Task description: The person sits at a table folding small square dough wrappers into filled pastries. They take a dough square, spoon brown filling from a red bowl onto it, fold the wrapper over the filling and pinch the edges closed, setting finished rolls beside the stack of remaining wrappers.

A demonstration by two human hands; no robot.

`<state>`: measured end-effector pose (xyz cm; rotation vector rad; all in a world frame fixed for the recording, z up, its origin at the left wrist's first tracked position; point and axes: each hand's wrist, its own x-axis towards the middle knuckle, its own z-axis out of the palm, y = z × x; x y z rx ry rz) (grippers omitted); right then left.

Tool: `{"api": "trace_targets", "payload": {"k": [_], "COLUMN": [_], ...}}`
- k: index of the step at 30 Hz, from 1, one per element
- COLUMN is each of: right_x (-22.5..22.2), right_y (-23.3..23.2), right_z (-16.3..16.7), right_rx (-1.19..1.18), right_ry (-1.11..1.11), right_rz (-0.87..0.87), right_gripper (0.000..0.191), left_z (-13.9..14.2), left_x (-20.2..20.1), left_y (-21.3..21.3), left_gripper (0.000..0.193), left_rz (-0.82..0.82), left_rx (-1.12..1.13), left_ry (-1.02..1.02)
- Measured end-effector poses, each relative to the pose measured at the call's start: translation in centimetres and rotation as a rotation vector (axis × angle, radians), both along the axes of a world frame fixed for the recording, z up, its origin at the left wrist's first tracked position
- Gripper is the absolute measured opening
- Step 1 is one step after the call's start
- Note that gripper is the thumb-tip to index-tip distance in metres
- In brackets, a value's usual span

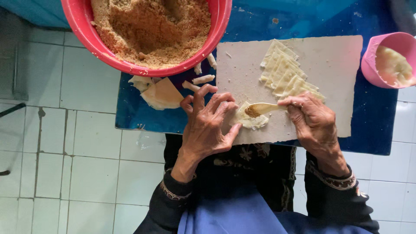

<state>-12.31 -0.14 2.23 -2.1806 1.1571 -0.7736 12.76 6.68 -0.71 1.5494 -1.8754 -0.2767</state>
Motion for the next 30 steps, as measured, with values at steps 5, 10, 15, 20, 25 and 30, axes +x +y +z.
{"api": "trace_targets", "payload": {"k": [5, 10, 15, 20, 25, 30], "right_x": [0.2, 0.4, 0.5, 0.6, 0.6, 0.5], "right_y": [0.5, 0.7, 0.8, 0.8, 1.1, 1.2], "right_z": [-0.2, -0.2, -0.1, 0.0, -0.1, -0.3], "right_rx": [-0.127, -0.199, -0.242, -0.244, -0.246, -0.27], "right_ry": [0.017, 0.036, 0.077, 0.085, 0.089, 0.106], "right_rz": [0.008, 0.034, 0.06, 0.053, 0.051, 0.046], "right_gripper": [0.014, 0.019, 0.021, 0.021, 0.022, 0.019], "left_z": [-0.1, -0.5, -0.6, -0.6, -0.7, -0.8], "left_x": [-0.3, -0.2, -0.1, 0.0, 0.2, 0.2], "left_y": [-0.2, -0.3, -0.3, -0.3, -0.2, -0.2], "left_gripper": [0.044, 0.044, 0.043, 0.042, 0.041, 0.041], "left_rz": [0.005, -0.005, -0.003, -0.006, -0.004, -0.005], "left_rx": [0.003, 0.004, 0.007, 0.005, 0.0, 0.005], "left_ry": [0.001, 0.008, 0.025, 0.029, 0.021, 0.042]}}
